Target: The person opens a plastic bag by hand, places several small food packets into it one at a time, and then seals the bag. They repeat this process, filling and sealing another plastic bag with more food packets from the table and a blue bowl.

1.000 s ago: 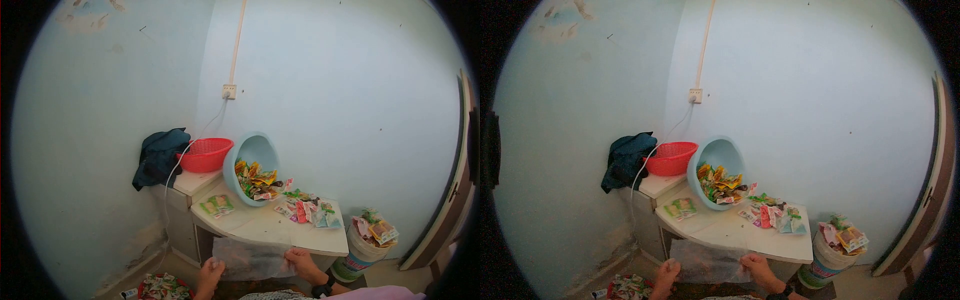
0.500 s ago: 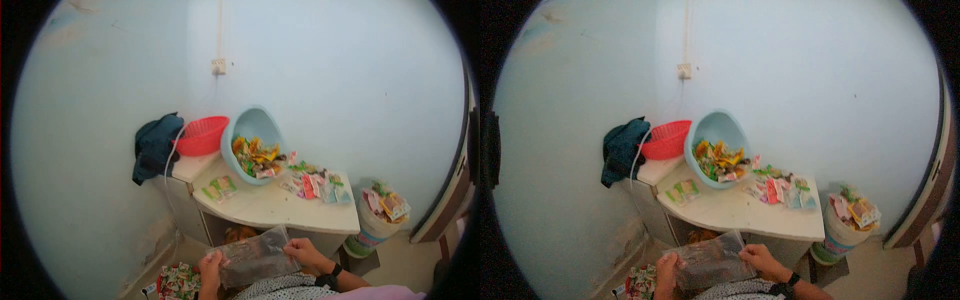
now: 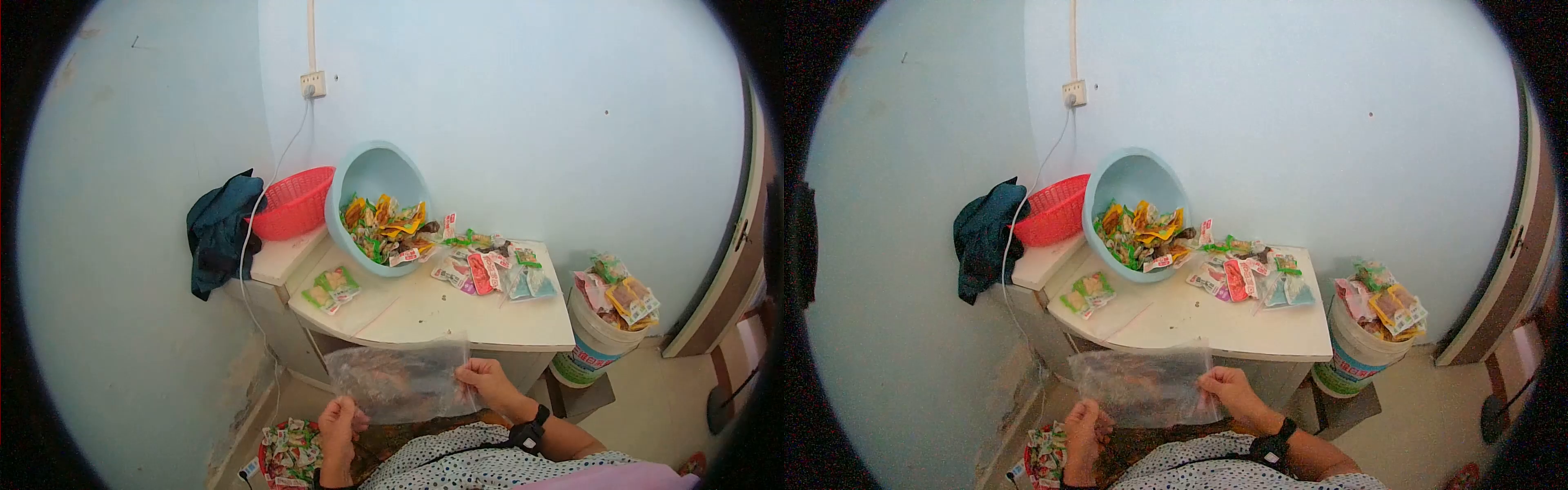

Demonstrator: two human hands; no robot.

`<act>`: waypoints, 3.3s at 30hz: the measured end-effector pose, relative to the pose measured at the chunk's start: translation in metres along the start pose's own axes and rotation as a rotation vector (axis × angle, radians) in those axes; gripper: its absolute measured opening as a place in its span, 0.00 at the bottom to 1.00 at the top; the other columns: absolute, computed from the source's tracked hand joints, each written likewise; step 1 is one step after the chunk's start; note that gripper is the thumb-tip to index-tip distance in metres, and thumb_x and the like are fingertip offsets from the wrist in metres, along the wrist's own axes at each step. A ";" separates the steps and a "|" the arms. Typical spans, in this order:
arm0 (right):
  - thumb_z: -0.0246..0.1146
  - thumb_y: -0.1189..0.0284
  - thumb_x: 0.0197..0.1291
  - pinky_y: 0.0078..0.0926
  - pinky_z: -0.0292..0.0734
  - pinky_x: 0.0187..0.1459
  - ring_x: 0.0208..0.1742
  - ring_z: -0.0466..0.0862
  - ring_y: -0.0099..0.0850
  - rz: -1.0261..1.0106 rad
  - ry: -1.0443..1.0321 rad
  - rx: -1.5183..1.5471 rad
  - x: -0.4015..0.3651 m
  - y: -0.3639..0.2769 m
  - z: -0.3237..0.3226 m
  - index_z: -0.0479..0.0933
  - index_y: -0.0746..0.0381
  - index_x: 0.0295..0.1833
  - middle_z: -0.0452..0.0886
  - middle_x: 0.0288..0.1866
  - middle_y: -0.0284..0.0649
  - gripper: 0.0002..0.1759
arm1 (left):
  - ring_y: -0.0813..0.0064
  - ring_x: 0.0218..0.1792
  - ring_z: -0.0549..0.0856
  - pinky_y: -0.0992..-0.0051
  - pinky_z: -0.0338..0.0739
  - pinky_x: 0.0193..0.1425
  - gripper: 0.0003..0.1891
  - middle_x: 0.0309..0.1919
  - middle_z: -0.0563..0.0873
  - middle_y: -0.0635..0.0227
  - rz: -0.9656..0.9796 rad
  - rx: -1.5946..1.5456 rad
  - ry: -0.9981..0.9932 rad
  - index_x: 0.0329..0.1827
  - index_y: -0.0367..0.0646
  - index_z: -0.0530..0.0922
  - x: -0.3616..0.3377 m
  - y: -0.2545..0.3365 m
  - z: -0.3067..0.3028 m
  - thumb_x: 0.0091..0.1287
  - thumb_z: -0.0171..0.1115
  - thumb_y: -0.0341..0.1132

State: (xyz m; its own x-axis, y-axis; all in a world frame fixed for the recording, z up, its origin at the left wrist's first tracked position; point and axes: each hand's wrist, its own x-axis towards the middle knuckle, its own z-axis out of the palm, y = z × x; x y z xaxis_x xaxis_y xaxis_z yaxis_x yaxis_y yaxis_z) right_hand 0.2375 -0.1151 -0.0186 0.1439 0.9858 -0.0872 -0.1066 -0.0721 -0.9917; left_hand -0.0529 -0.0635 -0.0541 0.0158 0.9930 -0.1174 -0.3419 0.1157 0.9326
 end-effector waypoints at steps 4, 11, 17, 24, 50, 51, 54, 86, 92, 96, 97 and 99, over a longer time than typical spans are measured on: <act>0.64 0.67 0.67 0.18 0.71 0.28 0.26 0.80 0.21 0.007 0.013 0.056 0.006 -0.001 -0.003 0.79 0.62 0.36 0.80 0.26 0.32 0.10 | 0.82 0.17 0.75 0.78 0.64 0.17 0.12 0.18 0.78 0.72 -0.025 -0.038 -0.016 0.36 0.39 0.80 0.006 -0.017 -0.005 0.71 0.63 0.40; 0.66 0.66 0.66 0.18 0.73 0.29 0.24 0.78 0.19 0.133 -0.055 -0.050 0.012 0.006 0.007 0.79 0.61 0.33 0.78 0.24 0.29 0.11 | 0.77 0.16 0.73 0.73 0.65 0.18 0.08 0.19 0.78 0.71 0.062 0.023 0.162 0.39 0.37 0.81 0.021 -0.025 -0.030 0.68 0.65 0.34; 0.67 0.65 0.65 0.21 0.75 0.29 0.25 0.78 0.20 0.140 -0.136 -0.065 0.042 0.016 0.020 0.78 0.61 0.32 0.77 0.25 0.29 0.12 | 0.50 0.39 0.79 0.57 0.74 0.41 0.17 0.42 0.80 0.50 0.708 0.904 0.448 0.47 0.34 0.79 0.007 0.004 -0.020 0.59 0.69 0.34; 0.69 0.67 0.63 0.20 0.78 0.28 0.28 0.84 0.24 0.046 -0.168 -0.190 0.051 -0.007 0.070 0.77 0.61 0.29 0.80 0.25 0.33 0.13 | 0.50 0.42 0.80 0.57 0.73 0.44 0.20 0.41 0.79 0.52 1.031 0.983 0.535 0.52 0.36 0.75 -0.020 0.031 0.012 0.59 0.70 0.32; 0.66 0.64 0.66 0.18 0.76 0.29 0.26 0.79 0.17 0.028 -0.501 -0.246 0.054 0.006 0.122 0.78 0.62 0.31 0.81 0.25 0.30 0.14 | 0.72 0.31 0.85 0.70 0.79 0.36 0.17 0.30 0.86 0.62 0.440 0.400 -0.008 0.44 0.36 0.79 -0.018 0.009 0.014 0.61 0.72 0.40; 0.65 0.63 0.67 0.18 0.76 0.30 0.27 0.79 0.17 0.036 -0.517 -0.257 0.053 0.004 0.122 0.79 0.63 0.32 0.81 0.26 0.30 0.15 | 0.73 0.31 0.85 0.71 0.79 0.37 0.18 0.30 0.86 0.62 0.445 0.421 -0.014 0.44 0.36 0.79 -0.017 0.008 0.014 0.60 0.73 0.40; 0.62 0.61 0.70 0.17 0.76 0.32 0.30 0.80 0.18 0.069 -0.554 -0.262 0.046 -0.008 0.123 0.80 0.63 0.35 0.82 0.29 0.31 0.17 | 0.74 0.32 0.85 0.72 0.80 0.38 0.20 0.31 0.86 0.62 0.422 0.460 -0.062 0.44 0.36 0.79 -0.018 0.009 0.015 0.58 0.75 0.41; 0.67 0.64 0.65 0.19 0.82 0.33 0.30 0.85 0.23 0.078 -0.462 -0.421 0.039 -0.021 0.104 0.83 0.67 0.36 0.86 0.30 0.38 0.15 | 0.39 0.39 0.84 0.51 0.78 0.40 0.15 0.35 0.85 0.44 0.505 0.774 -0.281 0.56 0.41 0.77 -0.020 0.007 0.013 0.67 0.59 0.32; 0.68 0.63 0.64 0.18 0.79 0.30 0.28 0.84 0.21 0.037 -0.561 -0.539 0.047 -0.008 0.085 0.82 0.66 0.34 0.85 0.27 0.36 0.15 | 0.43 0.31 0.84 0.53 0.77 0.33 0.08 0.31 0.83 0.44 0.635 0.763 0.014 0.44 0.37 0.79 -0.010 -0.008 0.005 0.68 0.59 0.32; 0.68 0.62 0.63 0.17 0.77 0.29 0.26 0.82 0.21 0.137 -0.624 -0.645 0.041 0.001 0.083 0.82 0.64 0.33 0.84 0.26 0.36 0.16 | 0.46 0.28 0.82 0.56 0.76 0.30 0.06 0.27 0.83 0.51 0.888 0.795 0.344 0.41 0.39 0.80 -0.019 0.025 0.007 0.66 0.61 0.31; 0.69 0.61 0.63 0.18 0.78 0.30 0.27 0.82 0.21 0.148 -0.649 -0.669 0.040 0.003 0.083 0.82 0.65 0.34 0.84 0.26 0.37 0.16 | 0.47 0.28 0.82 0.56 0.76 0.31 0.06 0.27 0.83 0.52 0.913 0.844 0.342 0.40 0.39 0.81 -0.022 0.029 0.007 0.65 0.60 0.31; 0.70 0.60 0.61 0.22 0.79 0.31 0.28 0.83 0.24 -0.002 -0.602 -0.780 0.038 0.005 0.086 0.81 0.65 0.36 0.84 0.27 0.39 0.17 | 0.48 0.28 0.82 0.57 0.76 0.32 0.05 0.28 0.83 0.54 0.967 0.940 0.312 0.40 0.39 0.81 -0.026 0.028 0.008 0.64 0.60 0.30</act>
State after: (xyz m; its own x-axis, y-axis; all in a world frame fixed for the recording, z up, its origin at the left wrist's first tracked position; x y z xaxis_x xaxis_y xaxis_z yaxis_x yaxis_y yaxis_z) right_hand 0.1579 -0.0650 -0.0185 -0.4045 0.8833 -0.2369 0.6030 0.0629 -0.7953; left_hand -0.0552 -0.0857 -0.0221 -0.1137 0.6550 0.7471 0.6610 -0.5115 0.5490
